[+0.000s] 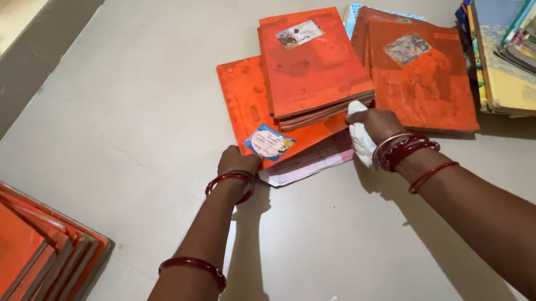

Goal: The person sits on the floor and wipes the covers of several orange notebooks with a white cloth. They handle each notebook one at a time, wiping both front and back covers, then stacking them.

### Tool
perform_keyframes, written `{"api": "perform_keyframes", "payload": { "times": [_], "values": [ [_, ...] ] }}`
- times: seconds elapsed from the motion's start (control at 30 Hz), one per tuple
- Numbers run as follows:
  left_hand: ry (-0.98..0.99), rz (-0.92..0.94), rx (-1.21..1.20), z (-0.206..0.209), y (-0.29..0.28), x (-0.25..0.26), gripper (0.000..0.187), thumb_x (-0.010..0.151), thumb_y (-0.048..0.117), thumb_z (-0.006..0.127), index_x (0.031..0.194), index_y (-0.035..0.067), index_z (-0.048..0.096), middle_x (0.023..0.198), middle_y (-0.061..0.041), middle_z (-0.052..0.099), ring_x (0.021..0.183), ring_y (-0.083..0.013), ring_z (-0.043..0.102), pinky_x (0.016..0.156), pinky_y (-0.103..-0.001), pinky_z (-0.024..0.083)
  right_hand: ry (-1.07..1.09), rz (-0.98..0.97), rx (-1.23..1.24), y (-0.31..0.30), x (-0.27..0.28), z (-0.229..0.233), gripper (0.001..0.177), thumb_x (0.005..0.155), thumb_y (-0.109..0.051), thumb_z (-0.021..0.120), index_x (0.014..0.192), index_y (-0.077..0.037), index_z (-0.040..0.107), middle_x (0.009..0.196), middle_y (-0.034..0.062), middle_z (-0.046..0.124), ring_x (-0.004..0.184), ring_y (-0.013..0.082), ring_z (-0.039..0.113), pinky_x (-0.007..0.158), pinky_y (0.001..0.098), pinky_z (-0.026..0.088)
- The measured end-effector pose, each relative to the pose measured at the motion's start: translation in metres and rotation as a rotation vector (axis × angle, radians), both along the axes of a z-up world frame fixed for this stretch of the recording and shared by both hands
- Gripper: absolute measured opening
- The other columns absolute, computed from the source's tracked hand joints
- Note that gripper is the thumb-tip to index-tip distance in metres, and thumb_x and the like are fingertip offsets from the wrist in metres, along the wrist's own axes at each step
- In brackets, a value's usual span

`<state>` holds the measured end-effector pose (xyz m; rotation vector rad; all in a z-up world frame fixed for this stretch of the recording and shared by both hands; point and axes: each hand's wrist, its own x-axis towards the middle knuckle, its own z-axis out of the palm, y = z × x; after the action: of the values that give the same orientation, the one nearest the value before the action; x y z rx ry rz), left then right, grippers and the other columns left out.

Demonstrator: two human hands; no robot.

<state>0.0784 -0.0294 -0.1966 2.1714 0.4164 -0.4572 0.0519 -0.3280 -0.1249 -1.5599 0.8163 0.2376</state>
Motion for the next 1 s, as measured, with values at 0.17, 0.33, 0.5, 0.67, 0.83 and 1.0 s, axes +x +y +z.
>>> {"api": "perform_keyframes", "payload": {
  "times": [0.17,0.33,0.5,0.67,0.83,1.0],
  "values": [
    [-0.118,0.12,-0.112,0.023,-0.003,0.001,0.066,0.089,0.043,0.067,0.134,-0.005,0.059,0.119,-0.025,0.071,0.111,-0.0354,0.071,0.096,-0.043,0.055,-0.069,-0.047,0.153,0.004,0.002,0.024,0.016,0.086,-0.017,0.069,0.088,-0.004,0.06,0.064,0.0068,0.059,0.05,0.021,0.06,0.048,0.0373,0.047],
    [-0.384,-0.091,-0.113,0.049,-0.003,-0.003,0.084,0.086,0.056,0.075,0.142,-0.004,0.053,0.134,-0.026,0.061,0.125,-0.0361,0.062,0.105,-0.043,0.049,-0.173,0.052,0.341,-0.008,0.009,0.015,0.019,0.091,-0.016,0.07,0.083,-0.007,0.056,0.062,0.0045,0.054,0.046,0.0198,0.05,0.049,0.0353,0.051],
    [-0.977,-0.909,0.399,0.056,-0.007,-0.028,0.073,0.066,0.048,0.078,0.127,0.012,0.064,0.123,-0.02,0.071,0.109,-0.04,0.069,0.087,-0.052,0.055,-0.047,0.059,0.231,-0.007,-0.006,0.02,0.014,0.09,-0.016,0.065,0.087,-0.004,0.058,0.065,0.0062,0.061,0.051,0.0198,0.06,0.049,0.0351,0.05],
    [-0.677,-0.739,0.471,0.059,-0.017,-0.038,0.029,0.1,0.017,0.054,0.124,0.024,0.068,0.092,-0.011,0.076,0.078,-0.0306,0.073,0.068,-0.047,0.058,-0.031,0.121,0.169,-0.003,-0.022,0.036,0.017,0.094,-0.02,0.063,0.094,-0.003,0.062,0.071,0.0102,0.063,0.054,0.0202,0.059,0.05,0.035,0.049],
    [-0.77,-0.774,0.504,0.095,-0.014,-0.035,0.024,0.088,0.008,0.057,0.106,0.018,0.069,0.085,-0.01,0.076,0.078,-0.0311,0.073,0.065,-0.048,0.056,-0.071,0.211,0.182,-0.01,-0.024,0.062,0.024,0.097,-0.031,0.059,0.103,-0.007,0.061,0.082,0.0067,0.072,0.057,0.0159,0.057,0.05,0.0322,0.048],
    [-0.884,-0.735,0.589,0.149,-0.01,-0.044,0.019,0.085,0.013,0.062,0.103,0.013,0.069,0.078,-0.014,0.074,0.07,-0.0336,0.072,0.057,-0.047,0.055,-0.159,0.237,0.218,-0.006,-0.032,0.098,0.037,0.1,-0.041,0.059,0.108,-0.005,0.064,0.08,0.0051,0.064,0.06,0.0146,0.059,0.05,0.0312,0.05]
  ]
}}
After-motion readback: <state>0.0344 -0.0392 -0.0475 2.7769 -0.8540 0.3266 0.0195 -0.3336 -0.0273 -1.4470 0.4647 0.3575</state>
